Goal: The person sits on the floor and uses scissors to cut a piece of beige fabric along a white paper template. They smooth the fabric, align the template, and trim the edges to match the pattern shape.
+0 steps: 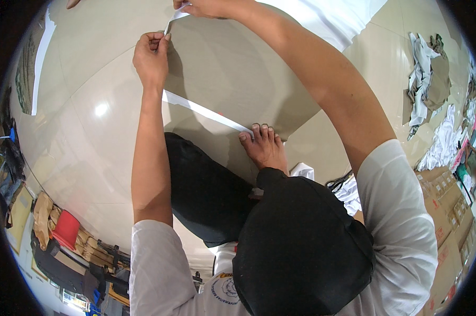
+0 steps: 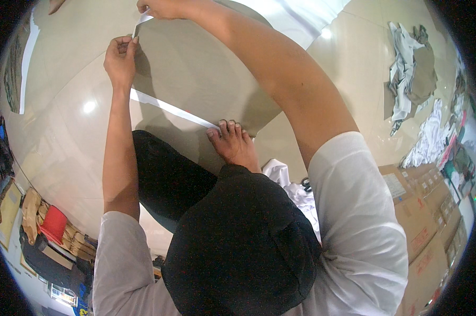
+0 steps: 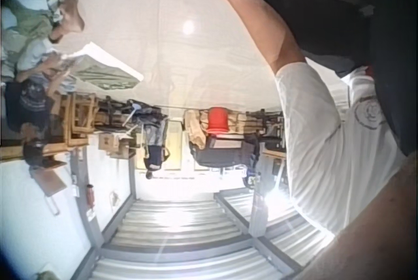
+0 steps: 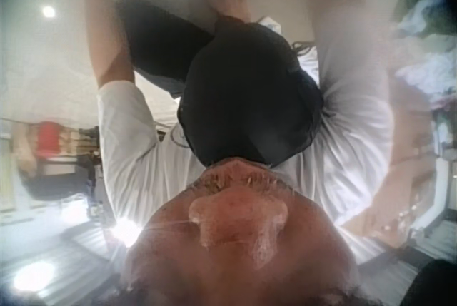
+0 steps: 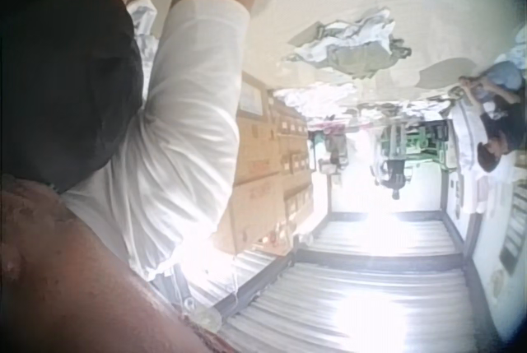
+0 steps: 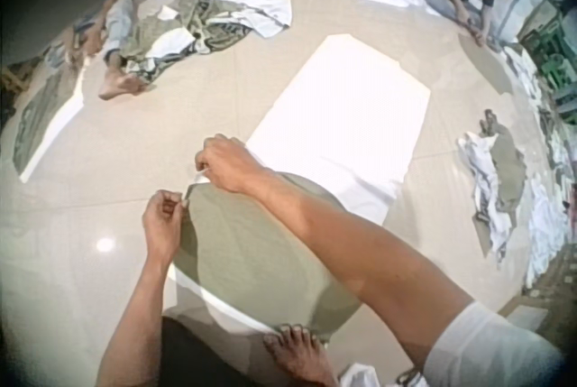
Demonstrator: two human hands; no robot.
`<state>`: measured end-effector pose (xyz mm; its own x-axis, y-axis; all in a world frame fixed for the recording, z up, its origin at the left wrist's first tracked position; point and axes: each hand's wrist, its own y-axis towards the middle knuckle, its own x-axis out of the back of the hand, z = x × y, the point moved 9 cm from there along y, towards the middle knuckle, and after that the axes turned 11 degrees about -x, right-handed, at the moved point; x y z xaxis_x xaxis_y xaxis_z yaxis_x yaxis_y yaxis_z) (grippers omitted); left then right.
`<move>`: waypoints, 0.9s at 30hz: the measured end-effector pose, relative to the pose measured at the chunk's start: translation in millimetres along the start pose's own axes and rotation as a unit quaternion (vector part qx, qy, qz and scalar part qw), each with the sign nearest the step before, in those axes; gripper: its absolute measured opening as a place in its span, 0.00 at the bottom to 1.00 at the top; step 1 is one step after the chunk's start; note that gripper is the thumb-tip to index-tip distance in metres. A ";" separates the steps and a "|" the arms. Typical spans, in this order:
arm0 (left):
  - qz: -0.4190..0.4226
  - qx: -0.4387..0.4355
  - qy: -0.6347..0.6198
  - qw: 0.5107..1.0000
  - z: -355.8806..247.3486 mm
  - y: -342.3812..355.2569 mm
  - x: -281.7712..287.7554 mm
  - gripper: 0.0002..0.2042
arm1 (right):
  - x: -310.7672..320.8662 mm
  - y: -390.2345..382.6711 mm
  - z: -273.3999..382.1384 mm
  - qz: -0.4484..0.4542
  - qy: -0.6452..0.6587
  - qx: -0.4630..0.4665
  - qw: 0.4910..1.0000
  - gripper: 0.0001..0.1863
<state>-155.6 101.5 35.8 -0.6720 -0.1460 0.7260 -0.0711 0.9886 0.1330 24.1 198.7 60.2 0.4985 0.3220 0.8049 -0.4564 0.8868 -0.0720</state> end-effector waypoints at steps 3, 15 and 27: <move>-0.006 0.007 -0.024 1.000 1.8 -0.2 -1.1 0.10 | -2.1 1.5 -2.1 -0.005 0.012 -0.013 1.000 0.11; -0.040 -0.058 0.049 0.996 -7.9 6.1 0.2 0.11 | 11.5 -3.6 2.4 -0.034 0.049 0.084 0.995 0.07; -0.025 -0.097 0.091 0.991 -26.7 -3.9 13.1 0.14 | 7.4 0.9 -4.5 -0.013 0.061 0.036 0.997 0.11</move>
<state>-144.4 94.7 62.8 -0.5256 -0.2156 0.8230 0.0545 0.9568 0.2855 30.7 203.3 63.5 0.5949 0.3402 0.7283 -0.4915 0.8708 -0.0053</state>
